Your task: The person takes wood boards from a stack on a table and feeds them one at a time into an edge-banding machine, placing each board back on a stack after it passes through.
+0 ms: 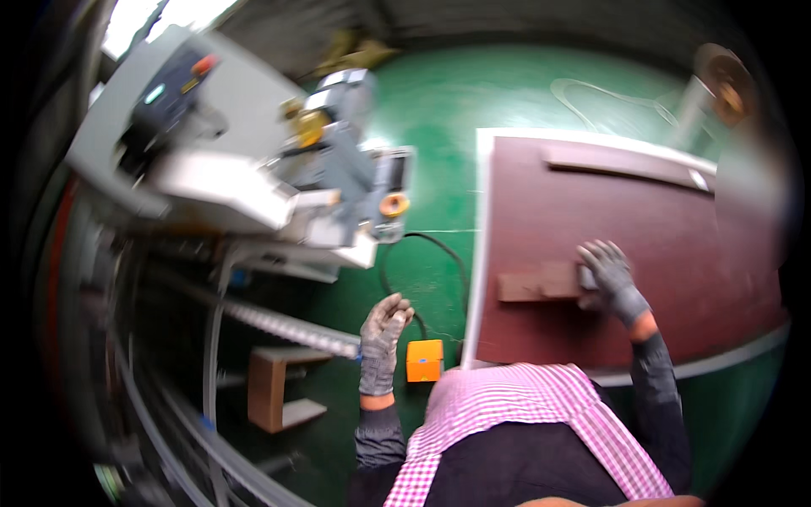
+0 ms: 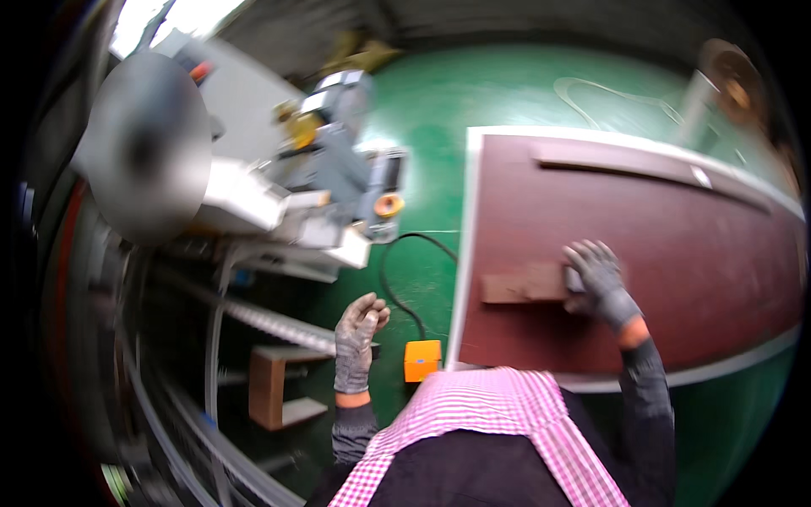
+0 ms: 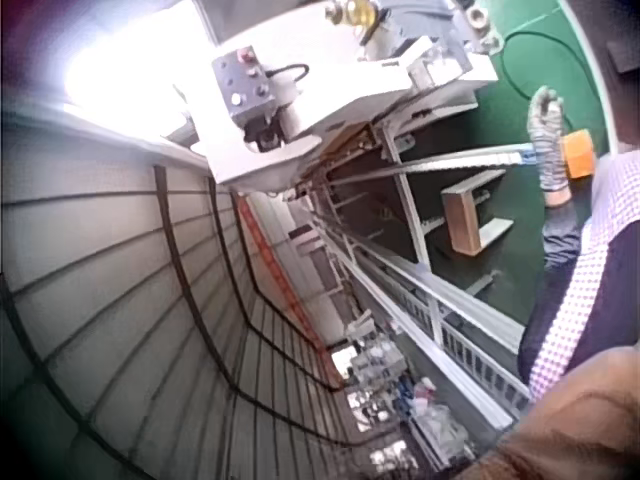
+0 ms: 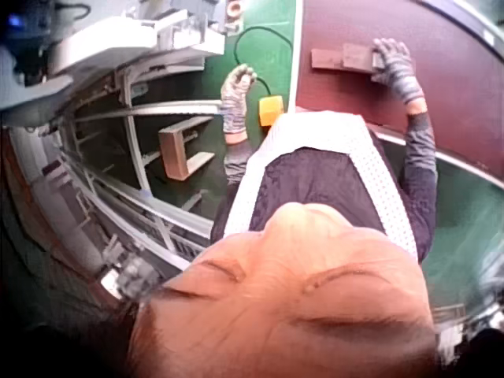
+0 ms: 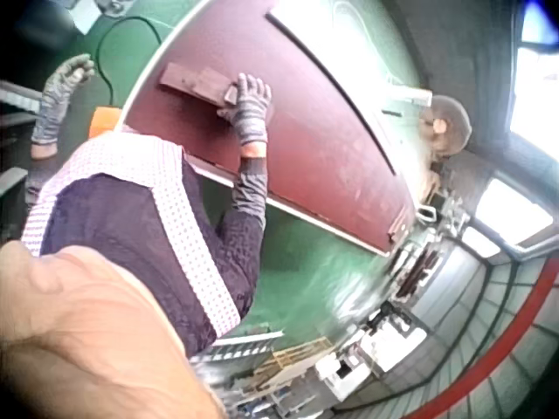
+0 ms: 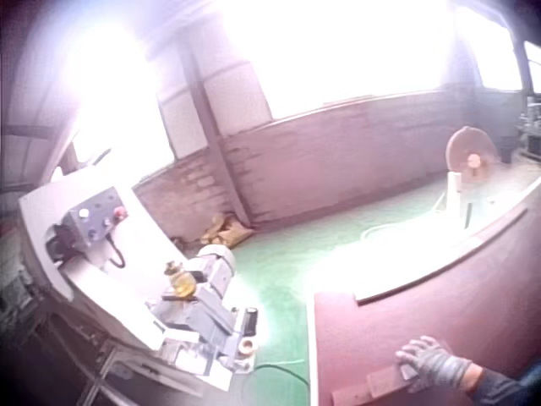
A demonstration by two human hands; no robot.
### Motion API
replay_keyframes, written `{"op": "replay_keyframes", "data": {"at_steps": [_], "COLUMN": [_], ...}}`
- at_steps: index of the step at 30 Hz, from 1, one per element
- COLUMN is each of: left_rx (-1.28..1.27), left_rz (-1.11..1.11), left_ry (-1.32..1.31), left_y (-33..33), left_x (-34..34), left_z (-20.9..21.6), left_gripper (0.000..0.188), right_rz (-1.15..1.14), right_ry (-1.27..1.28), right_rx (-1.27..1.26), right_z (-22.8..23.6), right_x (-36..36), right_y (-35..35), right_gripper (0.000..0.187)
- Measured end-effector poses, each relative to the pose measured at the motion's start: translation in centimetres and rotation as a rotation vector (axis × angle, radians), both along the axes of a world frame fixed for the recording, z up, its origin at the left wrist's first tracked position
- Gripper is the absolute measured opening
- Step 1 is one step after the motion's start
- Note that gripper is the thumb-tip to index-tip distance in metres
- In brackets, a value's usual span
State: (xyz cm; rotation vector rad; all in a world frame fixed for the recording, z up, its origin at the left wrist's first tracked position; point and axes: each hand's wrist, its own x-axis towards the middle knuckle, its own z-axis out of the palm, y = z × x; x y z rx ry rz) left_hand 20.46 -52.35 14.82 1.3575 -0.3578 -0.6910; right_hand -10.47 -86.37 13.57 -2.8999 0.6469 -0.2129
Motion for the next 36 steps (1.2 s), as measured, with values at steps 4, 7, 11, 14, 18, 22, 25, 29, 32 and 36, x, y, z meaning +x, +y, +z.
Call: {"op": "replay_keyframes", "data": {"at_steps": [4,7,11,14,18,22,25,29,32,36], "left_rx": [-0.358,-0.578,-0.555,-0.577,-0.606,-0.539,-0.549,-0.435,-0.445,-0.511], "left_rz": [0.232,0.446,0.842,0.831,1.033,1.112,1.073,1.092,1.068,1.025], "left_ry": [0.095,0.29,0.555,0.5,0.506,0.496,0.486,0.296,0.359,0.457], "left_y": [3.8,8.9,9.9,13.3,16.0,13.5,12.6,13.2,11.2,13.6], "left_x": [7.5,16.3,25.2,33.0,42.0,46.4,48.0,48.8,44.6,35.3], "left_z": [1.5,-2.3,-3.3,-7.8,-12.1,-12.5,-11.7,-14.5,-14.6,-11.9], "left_gripper": [0.048,0.042,0.088,0.124,0.117,0.108,0.09,0.048,0.024,0.017], "right_rz": [0.118,0.341,0.547,0.631,0.595,0.428,0.316,0.4,0.435,0.444], "right_ry": [-0.168,-0.223,-0.177,-0.151,-0.145,-0.14,-0.16,-0.057,-0.015,-0.065], "right_rx": [0.04,0.113,0.274,0.293,0.269,0.285,0.3,0.388,0.352,0.344], "right_z": [2.4,3.0,1.9,2.7,2.8,2.2,0.3,-1.2,-0.4,1.1], "right_x": [2.5,7.1,12.2,14.8,17.0,16.3,14.9,15.2,15.5,15.5], "right_y": [4.1,8.3,13.0,15.3,16.1,16.3,16.7,16.5,16.4,16.3], "right_gripper": [0.096,0.072,0.057,0.053,0.05,0.045,0.041,0.031,0.031,0.032]}}
